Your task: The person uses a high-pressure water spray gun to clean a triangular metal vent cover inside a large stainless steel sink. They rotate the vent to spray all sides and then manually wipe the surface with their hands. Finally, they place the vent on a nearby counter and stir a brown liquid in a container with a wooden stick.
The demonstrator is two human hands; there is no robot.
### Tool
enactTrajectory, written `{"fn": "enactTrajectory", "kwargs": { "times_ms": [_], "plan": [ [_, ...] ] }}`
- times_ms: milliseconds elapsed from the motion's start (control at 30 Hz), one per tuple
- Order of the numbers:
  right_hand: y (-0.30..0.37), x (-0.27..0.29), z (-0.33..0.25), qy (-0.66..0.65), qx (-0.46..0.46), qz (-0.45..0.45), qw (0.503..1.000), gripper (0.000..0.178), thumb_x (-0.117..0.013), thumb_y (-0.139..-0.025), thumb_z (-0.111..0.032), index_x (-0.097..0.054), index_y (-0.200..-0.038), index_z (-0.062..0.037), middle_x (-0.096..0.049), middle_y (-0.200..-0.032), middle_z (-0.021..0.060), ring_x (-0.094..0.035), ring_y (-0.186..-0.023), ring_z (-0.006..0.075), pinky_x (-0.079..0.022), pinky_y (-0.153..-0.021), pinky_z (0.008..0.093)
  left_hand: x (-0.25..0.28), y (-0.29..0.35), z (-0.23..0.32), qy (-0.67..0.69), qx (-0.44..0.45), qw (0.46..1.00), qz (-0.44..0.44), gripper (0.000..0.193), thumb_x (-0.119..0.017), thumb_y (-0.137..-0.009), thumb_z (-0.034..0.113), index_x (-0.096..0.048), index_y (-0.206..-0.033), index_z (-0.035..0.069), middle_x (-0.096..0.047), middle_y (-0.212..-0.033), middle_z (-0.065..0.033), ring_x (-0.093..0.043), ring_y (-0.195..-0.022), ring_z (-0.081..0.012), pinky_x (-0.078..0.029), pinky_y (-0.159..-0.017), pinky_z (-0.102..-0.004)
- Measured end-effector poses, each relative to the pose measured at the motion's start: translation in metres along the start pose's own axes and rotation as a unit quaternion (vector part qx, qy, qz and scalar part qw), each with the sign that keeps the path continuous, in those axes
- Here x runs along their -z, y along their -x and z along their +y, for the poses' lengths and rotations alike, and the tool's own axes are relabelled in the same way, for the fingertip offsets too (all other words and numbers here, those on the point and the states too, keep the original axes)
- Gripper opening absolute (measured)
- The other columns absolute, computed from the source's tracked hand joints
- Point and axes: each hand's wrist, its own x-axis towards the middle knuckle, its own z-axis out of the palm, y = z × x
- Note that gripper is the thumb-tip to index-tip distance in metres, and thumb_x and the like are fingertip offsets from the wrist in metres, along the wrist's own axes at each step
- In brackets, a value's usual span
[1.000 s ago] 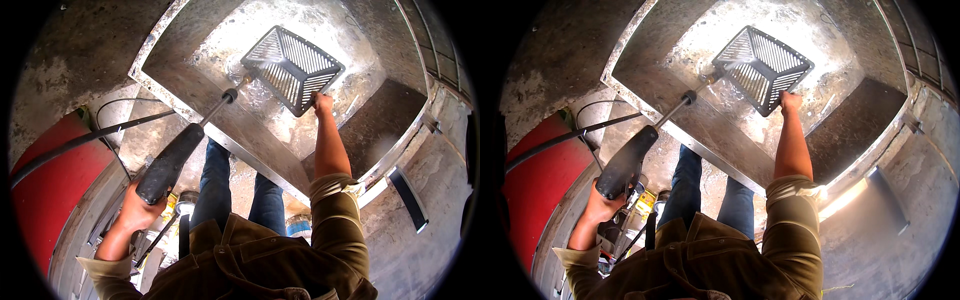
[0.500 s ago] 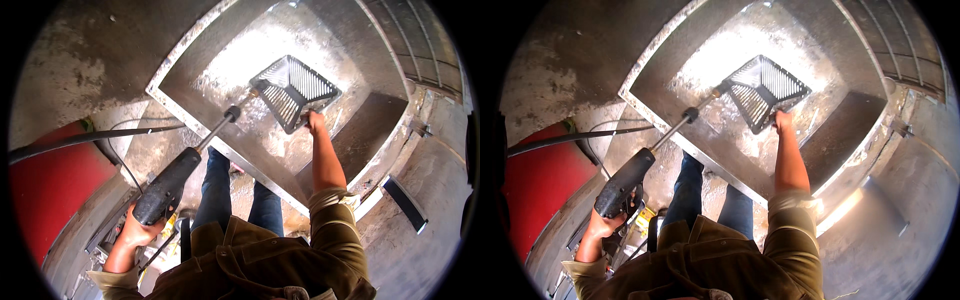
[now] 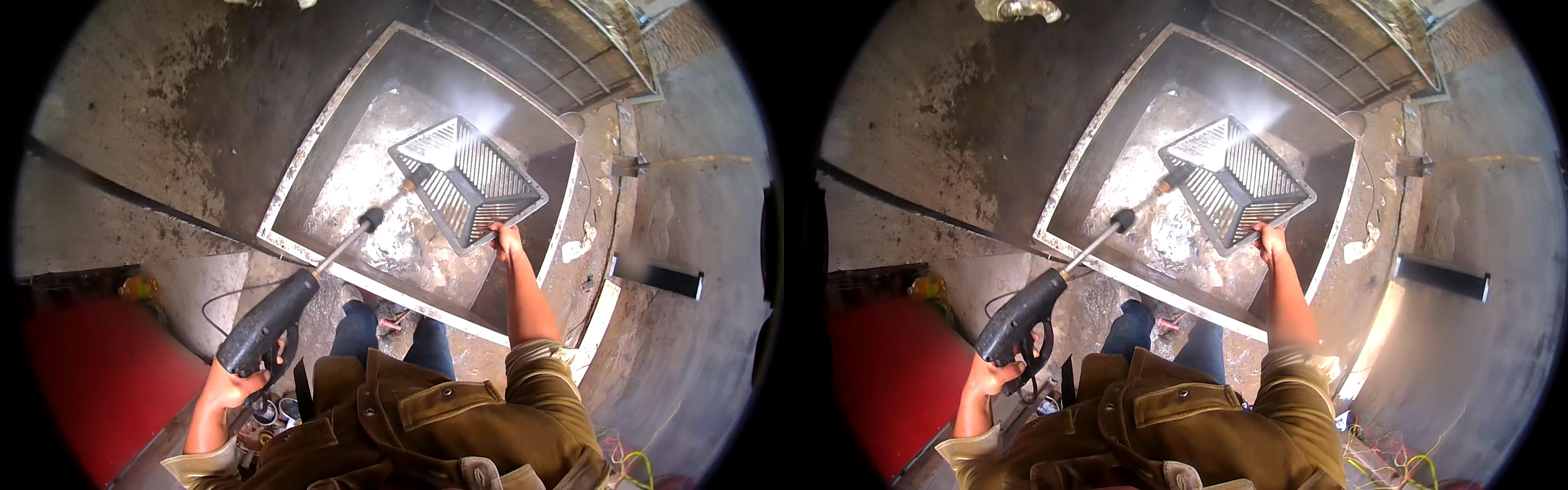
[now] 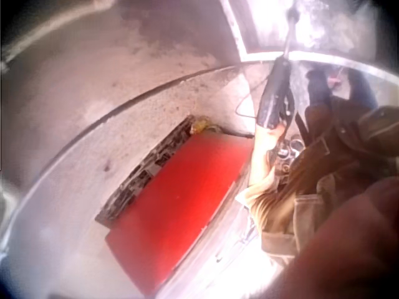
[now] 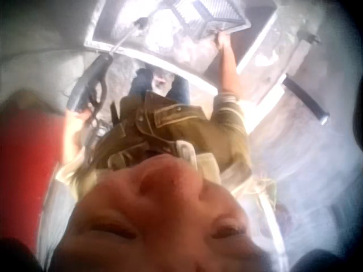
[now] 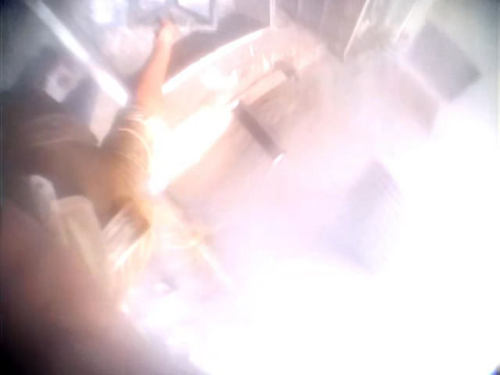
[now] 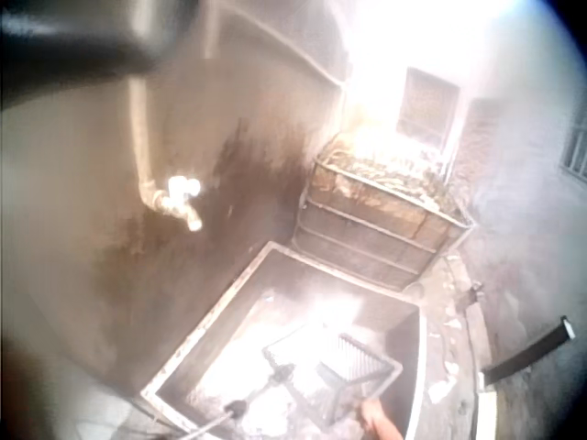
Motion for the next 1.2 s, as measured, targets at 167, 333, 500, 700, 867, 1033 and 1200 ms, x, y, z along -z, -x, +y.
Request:
{"fn": "enactTrajectory", "kwargs": {
  "times_ms": [167,333,500,700,867,1033,1200],
  "plan": [
    [0.033,0.03,-0.027,-0.045,0.03,-0.033,0.998,0.032,-0.055,-0.079,-0.002,-0.055,-0.111,-0.0038,-0.069,-0.087,0.0135,-0.062,-0.06,0.0189,-0.043,-0.044,0.028,-0.017,0.022,0.025,-0.052,-0.02,0.998,-0.038,0.054,-0.056,-0.066,-0.009,-0.055,-0.119,0.002,-0.063,-0.109,-0.0058,-0.061,-0.091,-0.0134,-0.047,-0.082,-0.0289],
    [0.046,0.05,-0.065,-0.105,0.112,-0.143,0.978,0.044,-0.051,-0.078,0.005,-0.046,-0.121,-0.0026,-0.068,-0.096,0.019,-0.064,-0.068,0.0224,-0.049,-0.052,0.03,-0.064,0.033,0.029,-0.167,-0.077,0.98,-0.077,0.03,-0.063,-0.067,0.0,-0.065,-0.097,0.001,-0.069,-0.083,-0.0028,-0.062,-0.076,-0.0101,-0.049,-0.071,-0.027],
    [0.058,0.078,-0.097,-0.166,0.127,-0.202,0.957,0.039,-0.049,-0.08,0.006,-0.048,-0.119,0.0046,-0.067,-0.095,0.0226,-0.066,-0.072,0.0263,-0.051,-0.053,0.0305,-0.117,0.067,0.043,-0.076,-0.122,0.988,-0.049,0.047,-0.062,-0.067,-0.001,-0.058,-0.114,-0.002,-0.065,-0.107,-0.0099,-0.062,-0.089,-0.0154,-0.049,-0.082,-0.0303],
    [0.043,0.129,-0.097,-0.172,0.116,-0.221,0.953,0.034,-0.05,-0.081,0.006,-0.05,-0.115,0.0046,-0.066,-0.095,0.0218,-0.066,-0.071,0.0275,-0.057,-0.06,0.0339,-0.154,0.107,0.033,-0.096,-0.155,0.983,-0.002,0.051,-0.059,-0.066,-0.005,-0.056,-0.117,-0.002,-0.063,-0.109,-0.0094,-0.062,-0.092,-0.0171,-0.048,-0.083,-0.0314],
    [0.056,0.147,-0.096,-0.182,0.101,-0.215,0.954,0.038,-0.05,-0.084,0.004,-0.048,-0.121,0.0006,-0.066,-0.098,0.0238,-0.066,-0.073,0.0272,-0.057,-0.066,0.0338,-0.189,0.13,0.025,-0.071,-0.13,0.987,0.055,0.049,-0.059,-0.066,-0.004,-0.057,-0.115,-0.001,-0.064,-0.107,-0.0087,-0.062,-0.09,-0.0161,-0.048,-0.082,-0.031],
    [0.068,0.154,-0.093,-0.197,0.118,-0.259,0.938,0.039,-0.05,-0.081,0.007,-0.047,-0.12,0.0049,-0.065,-0.097,0.0256,-0.066,-0.075,0.0291,-0.057,-0.064,0.0361,-0.208,0.146,0.016,-0.092,-0.161,0.982,0.03,0.047,-0.06,-0.067,-0.003,-0.058,-0.114,-0.002,-0.064,-0.105,-0.0083,-0.063,-0.09,-0.0159,-0.048,-0.084,-0.0311],
    [0.079,0.155,-0.089,-0.183,0.105,-0.265,0.941,0.04,-0.05,-0.081,0.008,-0.049,-0.12,0.0037,-0.065,-0.097,0.025,-0.066,-0.078,0.03,-0.057,-0.067,0.0372,-0.213,0.155,0.016,-0.089,-0.171,0.98,0.044,0.045,-0.059,-0.068,-0.003,-0.058,-0.113,-0.002,-0.064,-0.104,-0.0079,-0.062,-0.09,-0.0151,-0.048,-0.084,-0.0312]
  ]
}}
